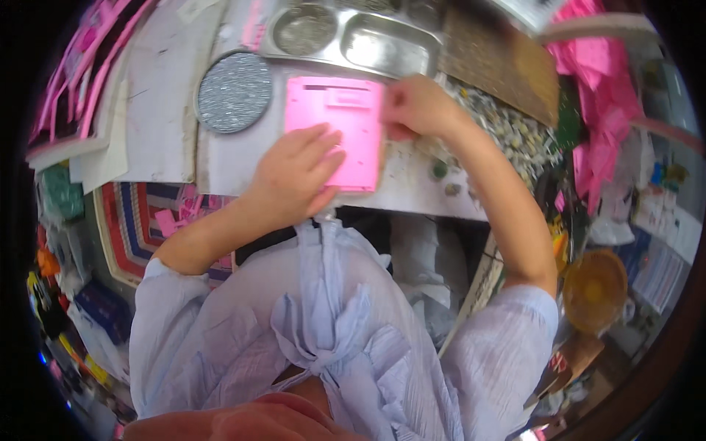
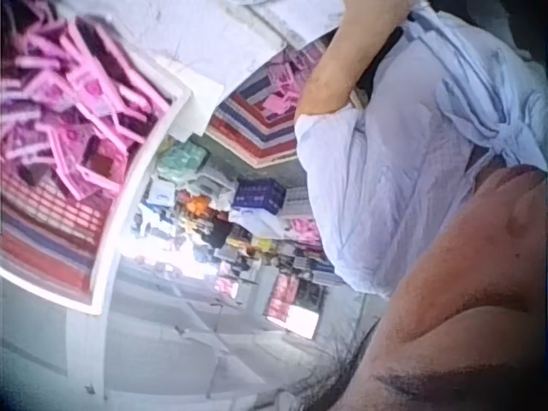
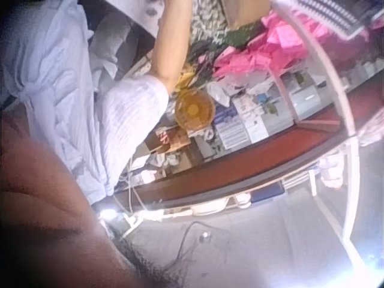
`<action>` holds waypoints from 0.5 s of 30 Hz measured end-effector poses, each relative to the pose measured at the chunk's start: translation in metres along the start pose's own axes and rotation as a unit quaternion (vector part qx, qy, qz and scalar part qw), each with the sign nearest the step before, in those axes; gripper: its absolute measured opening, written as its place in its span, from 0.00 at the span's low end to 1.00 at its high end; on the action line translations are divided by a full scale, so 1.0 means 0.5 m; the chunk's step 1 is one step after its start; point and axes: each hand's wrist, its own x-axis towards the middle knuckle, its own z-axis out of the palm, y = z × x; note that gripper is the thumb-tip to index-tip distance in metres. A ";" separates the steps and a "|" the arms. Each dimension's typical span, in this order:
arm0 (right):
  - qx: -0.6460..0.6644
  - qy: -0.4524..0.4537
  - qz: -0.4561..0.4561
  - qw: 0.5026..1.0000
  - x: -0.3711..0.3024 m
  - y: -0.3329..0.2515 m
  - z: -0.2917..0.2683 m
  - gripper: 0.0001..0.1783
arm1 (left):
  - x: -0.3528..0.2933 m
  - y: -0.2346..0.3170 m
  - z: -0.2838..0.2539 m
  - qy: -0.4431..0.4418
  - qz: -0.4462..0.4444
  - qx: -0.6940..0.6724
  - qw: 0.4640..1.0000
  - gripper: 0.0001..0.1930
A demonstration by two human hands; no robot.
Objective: Assembling internal components and soldering wires into a pink plastic toy casing.
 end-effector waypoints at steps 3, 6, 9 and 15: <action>-0.168 0.157 -0.147 0.962 -0.031 -0.136 -0.006 0.07 | -0.009 -0.019 -0.021 0.017 -0.004 -0.081 0.997 0.21; -0.266 0.250 -0.316 0.876 0.034 -0.234 0.073 0.08 | -0.049 -0.121 -0.056 0.162 -0.073 -0.086 0.980 0.13; -0.439 0.189 -0.377 0.793 0.172 -0.265 0.173 0.06 | -0.061 -0.188 -0.130 0.128 -0.210 0.165 0.955 0.09; -0.479 0.143 -0.380 0.778 0.230 -0.308 0.216 0.07 | -0.088 -0.236 -0.127 0.125 -0.242 0.180 0.945 0.04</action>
